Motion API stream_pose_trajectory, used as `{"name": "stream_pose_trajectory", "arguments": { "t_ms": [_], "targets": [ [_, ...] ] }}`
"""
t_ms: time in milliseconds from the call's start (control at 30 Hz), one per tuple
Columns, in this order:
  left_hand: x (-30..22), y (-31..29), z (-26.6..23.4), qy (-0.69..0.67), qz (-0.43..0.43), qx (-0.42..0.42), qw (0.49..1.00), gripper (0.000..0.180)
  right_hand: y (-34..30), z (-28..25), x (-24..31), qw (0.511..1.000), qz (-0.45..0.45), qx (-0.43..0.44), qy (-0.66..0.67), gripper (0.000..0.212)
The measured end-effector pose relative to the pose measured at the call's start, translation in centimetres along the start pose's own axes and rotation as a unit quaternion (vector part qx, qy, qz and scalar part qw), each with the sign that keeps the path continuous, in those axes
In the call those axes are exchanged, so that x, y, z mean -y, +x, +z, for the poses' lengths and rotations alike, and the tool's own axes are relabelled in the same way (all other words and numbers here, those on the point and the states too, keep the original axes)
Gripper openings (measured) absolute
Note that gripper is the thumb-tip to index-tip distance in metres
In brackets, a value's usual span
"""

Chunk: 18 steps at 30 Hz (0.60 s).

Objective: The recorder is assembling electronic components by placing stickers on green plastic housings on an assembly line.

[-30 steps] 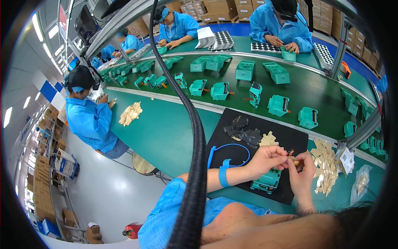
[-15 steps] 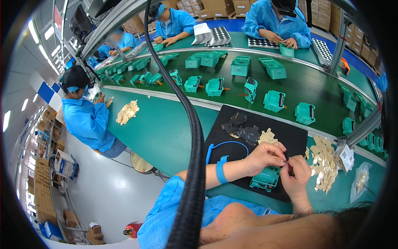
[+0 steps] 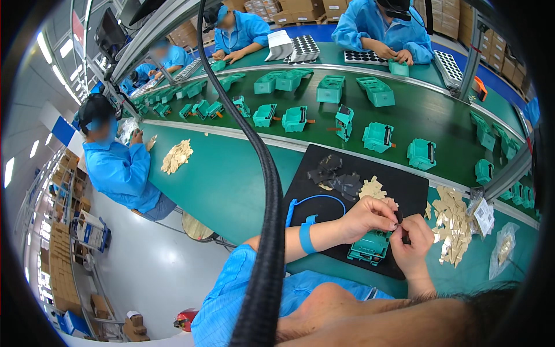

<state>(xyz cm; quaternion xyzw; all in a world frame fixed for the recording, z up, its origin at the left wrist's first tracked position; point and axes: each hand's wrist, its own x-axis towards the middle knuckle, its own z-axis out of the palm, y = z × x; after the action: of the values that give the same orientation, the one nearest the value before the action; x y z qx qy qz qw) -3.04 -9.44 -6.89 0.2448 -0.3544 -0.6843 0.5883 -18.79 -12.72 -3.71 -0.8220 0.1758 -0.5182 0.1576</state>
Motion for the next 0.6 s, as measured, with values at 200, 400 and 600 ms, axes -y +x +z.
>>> {"name": "stream_pose_trajectory", "arguments": {
  "t_ms": [200,400,600],
  "targets": [
    [-1.7,-0.4,0.1,0.103,0.076,0.071,0.989,0.011,-2.2,-4.6,-4.8,0.970,0.237,0.028,0.043,0.010],
    [-4.9,0.4,-0.4,0.567,0.274,0.098,0.770,0.042,-5.3,-9.0,-10.2,0.829,0.245,0.188,-0.465,0.012],
    [-5.5,0.5,1.0,0.727,0.305,0.069,0.611,0.062,0.3,-6.7,-3.2,0.951,0.223,0.186,-0.105,0.028]
  ]
}}
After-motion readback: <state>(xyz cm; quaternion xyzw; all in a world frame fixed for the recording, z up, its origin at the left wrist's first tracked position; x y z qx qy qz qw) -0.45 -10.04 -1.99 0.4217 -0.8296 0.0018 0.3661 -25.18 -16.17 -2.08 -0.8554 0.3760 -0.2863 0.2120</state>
